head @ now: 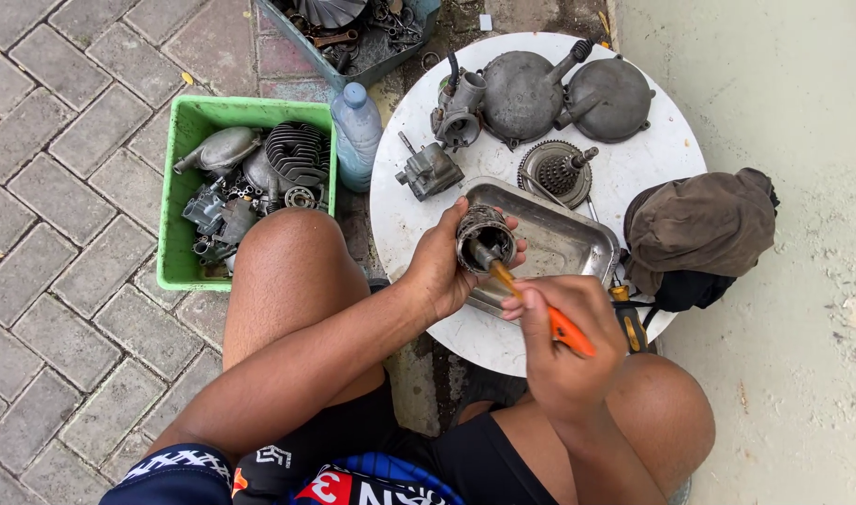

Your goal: Cleaning a motorcycle piston using a brush and cleaning solution in a metal tray

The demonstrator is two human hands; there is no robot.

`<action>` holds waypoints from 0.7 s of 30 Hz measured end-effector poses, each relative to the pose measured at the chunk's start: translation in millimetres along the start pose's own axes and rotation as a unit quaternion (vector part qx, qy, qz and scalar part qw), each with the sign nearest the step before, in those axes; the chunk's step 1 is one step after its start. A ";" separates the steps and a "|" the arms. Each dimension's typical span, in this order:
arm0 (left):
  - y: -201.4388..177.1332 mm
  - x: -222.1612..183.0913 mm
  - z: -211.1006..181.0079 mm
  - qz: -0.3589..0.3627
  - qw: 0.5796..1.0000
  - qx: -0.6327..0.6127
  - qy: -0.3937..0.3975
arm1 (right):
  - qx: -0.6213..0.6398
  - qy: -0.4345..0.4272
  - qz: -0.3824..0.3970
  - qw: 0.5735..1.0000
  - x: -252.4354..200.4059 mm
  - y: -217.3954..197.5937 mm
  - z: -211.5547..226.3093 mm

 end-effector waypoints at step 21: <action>8.8 -5.1 0.0 0.068 0.998 0.006 0.001 | -0.126 -0.136 -0.038 0.982 -15.5 -28.4 18.1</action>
Point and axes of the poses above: each hand's wrist, its own x-axis towards the middle knuckle, its own y-axis out of the palm, z = x × y, the point moved 2 cm from there along x, towards the middle knuckle, and after that the axes turned 2 degrees about z, right-handed, at the moved point
